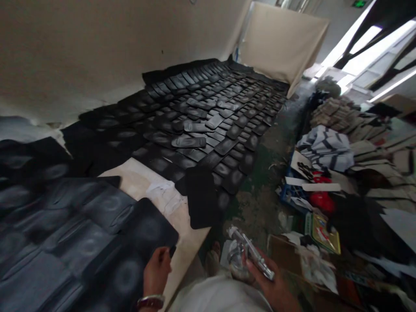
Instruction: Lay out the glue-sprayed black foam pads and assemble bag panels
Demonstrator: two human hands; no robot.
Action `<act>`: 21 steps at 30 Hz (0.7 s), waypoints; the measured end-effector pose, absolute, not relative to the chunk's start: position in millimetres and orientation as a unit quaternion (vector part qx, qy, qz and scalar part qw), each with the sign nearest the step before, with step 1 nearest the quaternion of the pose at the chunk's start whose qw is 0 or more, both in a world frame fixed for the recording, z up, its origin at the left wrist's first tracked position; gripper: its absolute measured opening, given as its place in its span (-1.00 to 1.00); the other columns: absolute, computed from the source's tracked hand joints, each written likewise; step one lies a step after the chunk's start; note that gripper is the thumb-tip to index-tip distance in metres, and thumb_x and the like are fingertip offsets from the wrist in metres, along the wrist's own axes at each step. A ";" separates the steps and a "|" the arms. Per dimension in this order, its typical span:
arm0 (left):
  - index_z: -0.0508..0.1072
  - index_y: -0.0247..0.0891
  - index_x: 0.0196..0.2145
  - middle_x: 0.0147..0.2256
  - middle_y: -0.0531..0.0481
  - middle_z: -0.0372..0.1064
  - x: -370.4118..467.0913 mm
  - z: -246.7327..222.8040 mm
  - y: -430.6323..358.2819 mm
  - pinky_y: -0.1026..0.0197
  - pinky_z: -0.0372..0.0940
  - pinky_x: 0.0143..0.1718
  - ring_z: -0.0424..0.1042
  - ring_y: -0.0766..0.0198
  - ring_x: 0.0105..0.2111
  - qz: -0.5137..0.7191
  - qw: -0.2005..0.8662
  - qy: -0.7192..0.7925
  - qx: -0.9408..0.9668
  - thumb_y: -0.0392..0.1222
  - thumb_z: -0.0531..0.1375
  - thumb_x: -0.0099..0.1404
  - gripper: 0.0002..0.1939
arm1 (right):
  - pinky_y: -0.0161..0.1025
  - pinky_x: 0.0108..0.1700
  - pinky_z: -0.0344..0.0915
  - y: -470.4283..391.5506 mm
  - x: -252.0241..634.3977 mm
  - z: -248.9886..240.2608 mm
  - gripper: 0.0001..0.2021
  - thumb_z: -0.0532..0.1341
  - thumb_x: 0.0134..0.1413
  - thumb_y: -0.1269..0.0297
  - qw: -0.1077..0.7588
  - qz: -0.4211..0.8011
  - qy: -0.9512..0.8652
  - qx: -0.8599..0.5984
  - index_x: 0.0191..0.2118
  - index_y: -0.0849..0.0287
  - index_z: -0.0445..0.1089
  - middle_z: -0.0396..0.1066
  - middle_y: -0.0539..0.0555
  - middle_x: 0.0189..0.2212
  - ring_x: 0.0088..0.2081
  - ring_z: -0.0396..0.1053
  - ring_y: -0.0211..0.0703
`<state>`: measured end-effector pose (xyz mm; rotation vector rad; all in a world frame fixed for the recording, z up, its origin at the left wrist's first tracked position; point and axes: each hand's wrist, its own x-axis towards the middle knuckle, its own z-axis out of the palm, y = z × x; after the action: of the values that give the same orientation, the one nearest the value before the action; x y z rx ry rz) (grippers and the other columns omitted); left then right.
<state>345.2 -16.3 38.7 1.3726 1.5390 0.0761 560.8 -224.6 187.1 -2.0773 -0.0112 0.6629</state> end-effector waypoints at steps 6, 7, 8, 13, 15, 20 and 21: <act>0.29 -0.28 -0.42 -0.47 -0.08 0.43 453.7 28.6 -8.0 0.26 0.23 -0.65 0.44 0.23 -0.61 -0.055 0.617 0.565 0.545 -0.01 0.07 0.14 -0.75 | -0.06 -0.08 0.39 -233.4 555.9 183.8 -0.60 0.33 -0.26 0.00 0.472 0.287 0.002 -0.833 -0.22 0.06 0.51 0.51 0.11 -0.23 -0.14 0.44 0.12; 0.27 -0.27 -0.44 -0.49 -0.07 0.43 460.8 26.5 -6.4 0.27 0.22 -0.65 0.44 0.23 -0.61 -0.071 0.614 0.567 0.545 -0.03 0.07 0.15 -0.77 | -0.06 -0.09 0.39 -234.6 554.8 181.3 -0.61 0.33 -0.26 0.01 0.473 0.286 0.006 -0.833 -0.22 0.04 0.51 0.51 0.10 -0.23 -0.14 0.44 0.12; 0.26 -0.26 -0.46 -0.50 -0.07 0.43 464.9 24.7 -4.9 0.27 0.22 -0.66 0.44 0.22 -0.61 -0.082 0.614 0.568 0.542 -0.05 0.07 0.15 -0.79 | -0.06 -0.09 0.39 -235.5 553.8 179.0 -0.61 0.33 -0.26 0.02 0.474 0.287 0.010 -0.832 -0.22 0.04 0.51 0.51 0.10 -0.23 -0.14 0.44 0.12; 0.25 -0.25 -0.47 -0.48 -0.08 0.46 465.6 19.7 -0.9 0.28 0.20 -0.65 0.46 0.20 -0.57 -0.107 0.638 0.573 0.504 -0.05 0.11 0.13 -0.79 | -0.03 -0.06 0.37 -234.4 553.1 180.3 -0.61 0.33 -0.27 0.03 0.488 0.274 0.018 -0.829 -0.23 0.07 0.52 0.51 0.11 -0.23 -0.13 0.43 0.13; 0.27 -0.26 -0.47 -0.48 -0.09 0.47 465.7 19.0 -0.7 0.28 0.20 -0.64 0.47 0.19 -0.56 -0.107 0.644 0.572 0.497 -0.04 0.13 0.11 -0.78 | -0.02 -0.09 0.39 -232.1 554.4 185.7 -0.62 0.33 -0.27 0.02 0.497 0.257 0.019 -0.828 -0.25 0.07 0.52 0.52 0.11 -0.26 -0.16 0.44 0.14; 0.29 -0.27 -0.48 -0.50 -0.07 0.46 466.2 14.6 0.2 0.30 0.18 -0.65 0.46 0.22 -0.57 -0.099 0.658 0.567 0.486 -0.05 0.15 0.08 -0.78 | -0.01 -0.18 0.42 -236.6 555.8 186.8 -0.61 0.35 -0.28 0.05 0.495 0.250 0.009 -0.832 -0.24 0.10 0.52 0.53 0.13 -0.30 -0.23 0.46 0.16; 0.30 -0.27 -0.48 -0.51 -0.06 0.46 465.4 12.7 0.4 0.30 0.18 -0.65 0.45 0.22 -0.57 -0.097 0.661 0.565 0.484 -0.04 0.16 0.07 -0.77 | -0.01 -0.15 0.41 -239.6 554.9 183.9 -0.60 0.35 -0.26 0.05 0.490 0.254 0.008 -0.834 -0.23 0.11 0.52 0.52 0.13 -0.28 -0.20 0.45 0.16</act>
<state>465.4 0.4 12.7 1.0951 1.2768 -0.2195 554.9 -239.6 183.9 -2.0259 0.0188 0.6162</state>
